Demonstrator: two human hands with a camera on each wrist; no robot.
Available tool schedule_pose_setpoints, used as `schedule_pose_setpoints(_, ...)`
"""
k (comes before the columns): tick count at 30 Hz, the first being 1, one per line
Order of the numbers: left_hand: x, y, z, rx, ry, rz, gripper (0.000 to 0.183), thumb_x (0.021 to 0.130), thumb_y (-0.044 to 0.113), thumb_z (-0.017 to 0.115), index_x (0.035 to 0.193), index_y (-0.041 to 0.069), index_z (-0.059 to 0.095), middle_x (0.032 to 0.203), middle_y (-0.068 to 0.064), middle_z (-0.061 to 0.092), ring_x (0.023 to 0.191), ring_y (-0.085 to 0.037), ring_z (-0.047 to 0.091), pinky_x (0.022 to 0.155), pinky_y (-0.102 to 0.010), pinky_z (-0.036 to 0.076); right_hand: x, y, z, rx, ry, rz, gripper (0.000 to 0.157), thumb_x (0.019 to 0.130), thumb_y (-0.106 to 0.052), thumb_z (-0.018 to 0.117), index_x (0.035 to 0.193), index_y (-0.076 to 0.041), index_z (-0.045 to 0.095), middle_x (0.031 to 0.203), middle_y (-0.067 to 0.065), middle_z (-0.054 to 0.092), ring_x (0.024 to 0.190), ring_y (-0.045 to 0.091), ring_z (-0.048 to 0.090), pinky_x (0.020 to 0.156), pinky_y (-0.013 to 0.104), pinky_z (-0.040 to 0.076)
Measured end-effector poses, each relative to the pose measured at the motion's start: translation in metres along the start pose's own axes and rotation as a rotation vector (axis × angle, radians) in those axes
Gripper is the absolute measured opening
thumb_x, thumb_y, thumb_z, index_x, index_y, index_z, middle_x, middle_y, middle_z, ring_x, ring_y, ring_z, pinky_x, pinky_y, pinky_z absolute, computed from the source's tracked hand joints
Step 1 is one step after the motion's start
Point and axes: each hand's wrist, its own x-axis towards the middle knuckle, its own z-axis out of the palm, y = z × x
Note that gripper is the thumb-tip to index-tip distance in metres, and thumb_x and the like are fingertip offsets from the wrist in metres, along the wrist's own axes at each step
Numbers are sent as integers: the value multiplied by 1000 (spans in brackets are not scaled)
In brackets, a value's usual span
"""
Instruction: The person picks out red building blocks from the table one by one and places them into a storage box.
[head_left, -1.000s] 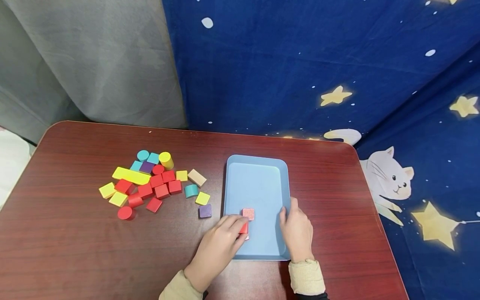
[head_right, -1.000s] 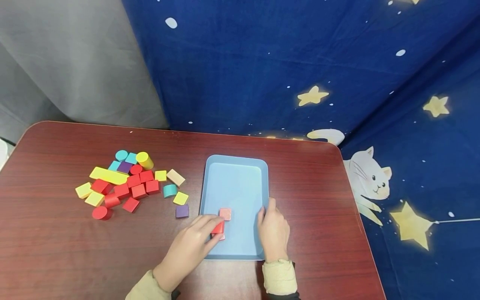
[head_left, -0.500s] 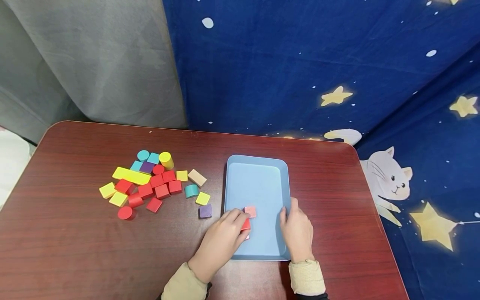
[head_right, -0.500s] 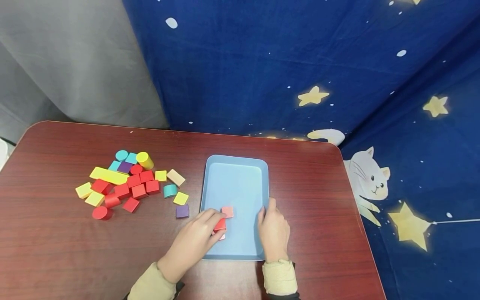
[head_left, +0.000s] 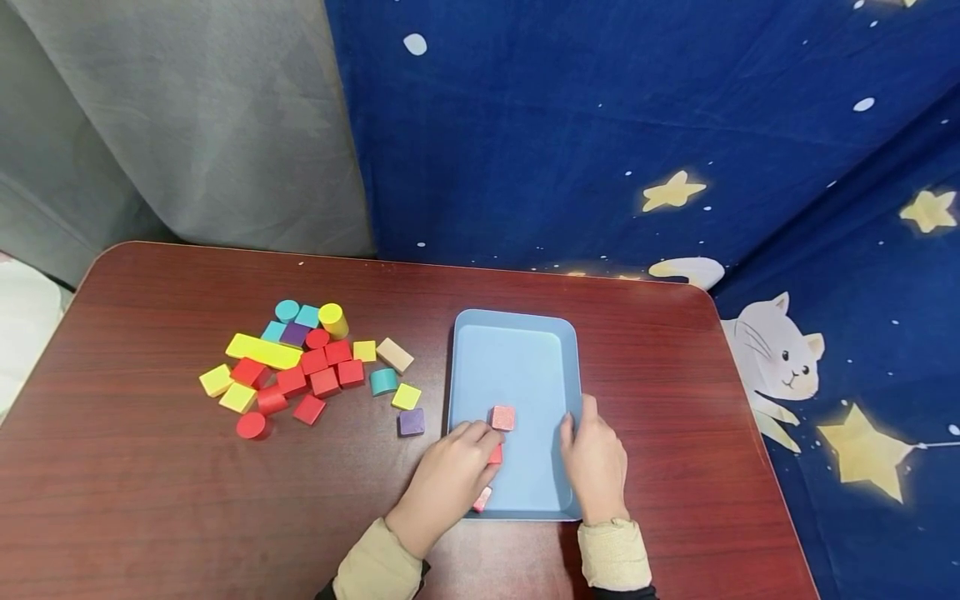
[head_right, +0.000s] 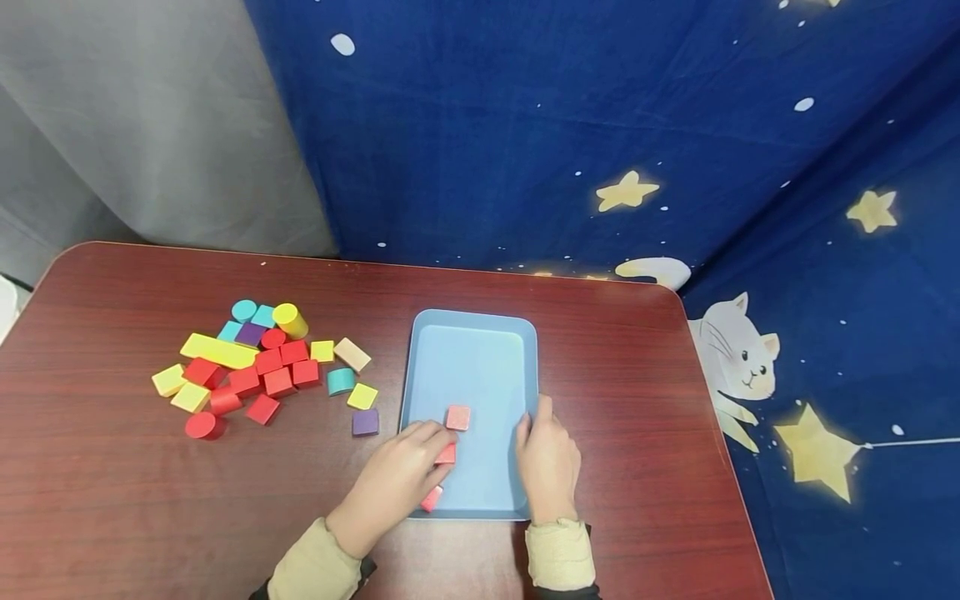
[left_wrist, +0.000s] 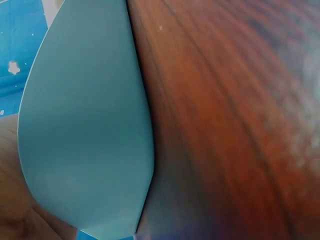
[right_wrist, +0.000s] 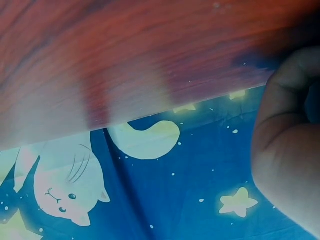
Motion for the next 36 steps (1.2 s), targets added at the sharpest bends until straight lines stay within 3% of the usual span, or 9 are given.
schedule_pose_setpoints(19, 5, 7, 1, 41, 18, -10, 27, 75, 17, 89, 96, 14, 72, 89, 2, 69, 80, -14, 62, 68, -25, 55, 0, -1, -2, -1, 9, -7, 32, 95, -16, 62, 124, -2, 56, 72, 23, 67, 57, 44, 64, 43, 52, 44)
schedule_pose_setpoints(27, 5, 6, 3, -9, -49, -53, 32, 77, 18, 88, 104, 13, 74, 98, 1, 72, 87, -14, 65, 72, -26, 57, -1, -1, -1, -1, 2, -1, 33, 96, -17, 61, 125, -1, 55, 74, 25, 68, 59, 46, 65, 44, 54, 44)
schedule_pose_setpoints(36, 5, 3, 2, -51, -51, -56, 26, 78, 16, 86, 101, 13, 74, 96, 1, 70, 85, -14, 63, 70, -26, 56, 0, -1, 0, -1, 5, -4, 32, 97, -18, 60, 123, -2, 55, 74, 24, 68, 59, 46, 64, 44, 54, 44)
